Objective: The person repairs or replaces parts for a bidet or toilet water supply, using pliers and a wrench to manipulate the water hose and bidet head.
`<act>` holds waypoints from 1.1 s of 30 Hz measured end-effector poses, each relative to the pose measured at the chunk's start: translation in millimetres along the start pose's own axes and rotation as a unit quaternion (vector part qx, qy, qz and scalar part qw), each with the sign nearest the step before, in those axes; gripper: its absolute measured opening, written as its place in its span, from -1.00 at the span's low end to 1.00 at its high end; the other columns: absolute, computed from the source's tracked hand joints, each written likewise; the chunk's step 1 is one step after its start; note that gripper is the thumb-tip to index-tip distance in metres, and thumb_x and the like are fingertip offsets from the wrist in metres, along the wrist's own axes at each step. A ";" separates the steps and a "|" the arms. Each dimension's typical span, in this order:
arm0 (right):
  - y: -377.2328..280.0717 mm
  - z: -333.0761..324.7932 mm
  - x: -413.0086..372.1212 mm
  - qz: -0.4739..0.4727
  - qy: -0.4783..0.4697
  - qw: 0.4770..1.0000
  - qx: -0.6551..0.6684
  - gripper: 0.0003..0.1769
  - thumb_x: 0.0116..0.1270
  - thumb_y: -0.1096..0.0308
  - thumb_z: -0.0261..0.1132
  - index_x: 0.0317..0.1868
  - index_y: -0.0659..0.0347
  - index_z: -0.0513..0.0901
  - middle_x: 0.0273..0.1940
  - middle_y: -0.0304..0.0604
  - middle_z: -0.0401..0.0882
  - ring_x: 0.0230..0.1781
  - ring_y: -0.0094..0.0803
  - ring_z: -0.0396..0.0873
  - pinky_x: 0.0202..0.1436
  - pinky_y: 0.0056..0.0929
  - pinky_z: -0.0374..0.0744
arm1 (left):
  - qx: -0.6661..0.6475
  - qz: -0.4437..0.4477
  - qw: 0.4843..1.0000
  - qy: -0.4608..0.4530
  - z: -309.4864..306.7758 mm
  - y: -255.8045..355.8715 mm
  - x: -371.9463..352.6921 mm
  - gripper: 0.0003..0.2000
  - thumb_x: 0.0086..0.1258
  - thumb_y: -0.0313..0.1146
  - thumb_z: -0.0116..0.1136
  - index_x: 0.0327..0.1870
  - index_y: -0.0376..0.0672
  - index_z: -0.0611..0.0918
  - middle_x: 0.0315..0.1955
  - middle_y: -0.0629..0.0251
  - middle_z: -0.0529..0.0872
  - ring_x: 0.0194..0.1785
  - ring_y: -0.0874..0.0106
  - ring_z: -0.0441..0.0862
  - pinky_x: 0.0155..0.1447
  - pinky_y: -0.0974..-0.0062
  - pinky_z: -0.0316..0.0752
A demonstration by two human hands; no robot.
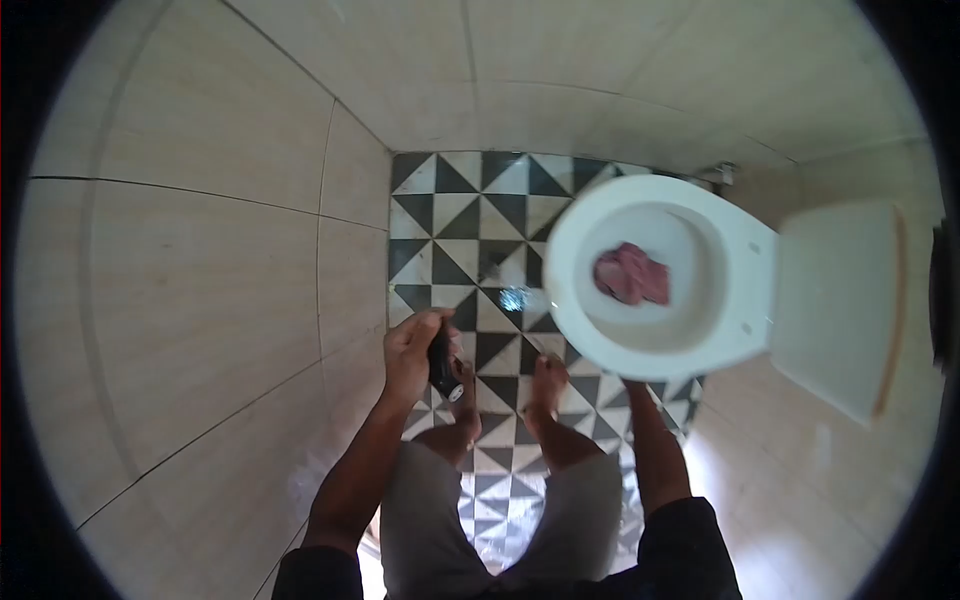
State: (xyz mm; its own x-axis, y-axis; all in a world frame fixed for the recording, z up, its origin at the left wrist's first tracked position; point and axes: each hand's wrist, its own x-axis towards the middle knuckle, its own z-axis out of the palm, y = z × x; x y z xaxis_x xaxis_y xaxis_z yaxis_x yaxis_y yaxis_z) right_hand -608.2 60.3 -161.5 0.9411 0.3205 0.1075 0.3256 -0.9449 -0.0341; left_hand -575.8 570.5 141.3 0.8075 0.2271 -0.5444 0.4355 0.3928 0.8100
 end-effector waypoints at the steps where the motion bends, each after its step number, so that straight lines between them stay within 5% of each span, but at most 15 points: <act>1: 3.5 20.8 19.3 0.035 -0.017 0.999 -0.004 -0.78 0.37 0.20 0.29 -0.15 0.16 0.67 -0.15 0.06 0.73 -0.14 0.08 0.70 -0.06 0.04 0.64 | 0.003 0.006 1.000 0.012 -8.2 -19.3 33.0 -0.61 0.61 -0.10 0.14 0.09 -0.30 0.66 -0.28 0.26 0.73 -0.39 0.52 0.69 -0.30 0.54 0.63; 4: -44.0 65.3 38.8 0.211 -0.106 0.972 0.005 -0.79 0.38 0.20 0.28 -0.11 0.13 0.65 -0.10 0.06 0.71 -0.10 0.09 0.69 -0.03 0.06 0.63 | 0.019 0.017 0.999 -0.026 -24.7 -70.6 108.3 -0.61 0.61 -0.09 0.14 0.07 -0.32 0.68 -0.30 0.24 0.75 -0.37 0.52 0.71 -0.29 0.54 0.64; 11: -227.9 82.4 -18.3 0.163 -0.103 0.979 -0.060 -0.78 0.39 0.21 0.26 -0.02 0.05 0.59 0.01 0.06 0.67 -0.02 0.10 0.65 0.02 0.09 0.62 | 0.036 0.074 0.991 -0.107 -43.3 -142.2 171.5 -0.63 0.59 -0.15 0.18 0.07 -0.36 0.70 -0.29 0.23 0.78 -0.34 0.52 0.72 -0.24 0.56 0.63; 14: -232.8 97.7 -30.2 0.144 -0.077 0.983 -0.085 -0.76 0.39 0.22 0.25 0.02 0.01 0.57 0.06 0.06 0.65 0.01 0.10 0.64 0.04 0.10 0.61 | 0.038 0.078 0.987 -0.138 -47.9 -145.0 172.5 -0.65 0.60 -0.20 0.17 0.07 -0.37 0.71 -0.25 0.20 0.79 -0.32 0.53 0.71 -0.21 0.57 0.64; 16: -233.2 101.7 -31.5 0.190 -0.144 0.971 -0.017 -0.76 0.46 0.23 0.15 0.10 -0.10 0.47 0.17 0.07 0.57 0.16 0.15 0.55 0.14 0.14 0.55 | 0.046 0.087 0.985 -0.142 -48.1 -140.3 173.4 -0.67 0.60 -0.22 0.17 0.05 -0.37 0.72 -0.25 0.20 0.80 -0.31 0.53 0.71 -0.21 0.57 0.64; 19: -236.8 92.0 -28.8 0.179 -0.138 0.974 -0.028 -0.78 0.47 0.23 0.13 0.09 -0.09 0.47 0.10 0.05 0.59 0.12 0.12 0.58 0.13 0.12 0.56 | 0.067 0.125 0.975 -0.169 -53.0 -133.3 173.9 -0.71 0.54 -0.29 0.25 0.06 -0.35 0.74 -0.32 0.26 0.78 -0.29 0.56 0.68 -0.15 0.60 0.59; 24: -232.8 103.5 -37.8 0.214 -0.131 0.968 -0.002 -0.81 0.49 0.21 0.09 0.06 -0.12 0.47 0.12 0.08 0.60 0.19 0.11 0.58 0.22 0.16 0.53 | 0.285 0.321 0.873 -0.234 -66.8 -111.9 179.1 -0.74 0.37 -0.33 0.40 -0.01 -0.26 0.80 -0.39 0.25 0.79 -0.35 0.59 0.66 -0.26 0.56 0.52; 25: -232.5 100.6 -36.9 0.164 -0.156 0.971 -0.077 -0.83 0.53 0.21 0.08 0.04 -0.02 0.47 0.15 0.04 0.63 0.16 -0.03 0.61 0.20 -0.02 0.58 | 0.283 0.316 0.876 -0.230 -69.9 -110.1 177.1 -0.74 0.37 -0.33 0.40 -0.01 -0.26 0.80 -0.39 0.25 0.79 -0.35 0.59 0.66 -0.26 0.56 0.52; 26: -209.3 97.6 -23.7 0.185 -0.123 0.975 -0.023 -0.81 0.53 0.23 0.09 0.05 0.06 0.48 0.01 -0.05 0.59 0.01 -0.17 0.55 0.06 -0.15 0.53 | 0.289 0.297 0.880 -0.231 -72.2 -108.1 175.5 -0.75 0.35 -0.34 0.42 -0.02 -0.24 0.81 -0.40 0.25 0.79 -0.36 0.59 0.65 -0.28 0.57 0.49; 27: -172.5 79.1 3.3 0.235 -0.053 0.956 0.168 -0.78 0.54 0.26 0.11 0.06 0.15 0.50 -0.13 -0.13 0.55 -0.14 -0.31 0.49 -0.08 -0.28 0.48 | 0.294 0.278 0.884 -0.235 -73.6 -107.3 174.4 -0.76 0.32 -0.35 0.44 -0.04 -0.22 0.81 -0.41 0.25 0.79 -0.37 0.58 0.64 -0.29 0.57 0.47; 29: -135.6 28.6 59.9 0.252 0.057 0.820 0.511 -0.74 0.55 0.32 0.13 0.09 0.32 0.53 -0.41 -0.31 0.48 -0.45 -0.60 0.36 -0.36 -0.54 0.38 | 0.312 0.284 0.876 -0.235 -77.7 -111.5 177.9 -0.76 0.31 -0.34 0.44 -0.05 -0.22 0.82 -0.42 0.25 0.79 -0.40 0.57 0.63 -0.31 0.57 0.46; 30: -144.0 19.3 77.7 0.210 -0.015 0.845 0.492 -0.59 0.57 0.30 0.14 0.29 0.37 0.42 -0.36 -0.17 0.55 -0.40 -0.48 0.46 -0.28 -0.46 0.46 | 0.321 0.319 0.858 -0.241 -78.5 -112.6 178.6 -0.75 0.29 -0.35 0.45 -0.04 -0.21 0.82 -0.42 0.24 0.79 -0.40 0.56 0.64 -0.32 0.56 0.47; 32: -170.1 -42.2 134.8 0.029 -0.118 0.904 0.410 -0.54 0.60 0.26 0.11 0.37 0.35 0.46 0.05 0.20 0.60 -0.11 -0.13 0.65 0.05 -0.20 0.59 | 0.329 0.350 0.842 -0.248 -79.8 -115.8 176.7 -0.74 0.28 -0.36 0.46 -0.04 -0.21 0.82 -0.42 0.24 0.79 -0.41 0.55 0.65 -0.33 0.54 0.48; 33: -186.6 -60.8 158.6 0.009 -0.140 0.897 0.420 -0.55 0.60 0.26 0.13 0.36 0.34 0.47 0.04 0.21 0.61 -0.10 -0.09 0.66 0.06 -0.21 0.59 | 0.350 0.371 0.827 -0.237 -79.0 -116.1 173.8 -0.73 0.25 -0.35 0.48 -0.05 -0.21 0.82 -0.41 0.22 0.79 -0.41 0.51 0.67 -0.34 0.51 0.50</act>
State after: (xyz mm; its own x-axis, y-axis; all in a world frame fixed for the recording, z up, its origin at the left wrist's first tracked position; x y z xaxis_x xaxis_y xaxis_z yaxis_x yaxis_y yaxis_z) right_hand -525.1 283.3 -77.7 0.8948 0.4206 -0.1499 0.1527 -0.6038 -0.7824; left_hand -517.5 634.7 -64.6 0.9490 -0.2650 0.1708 -0.2591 -0.3472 0.9013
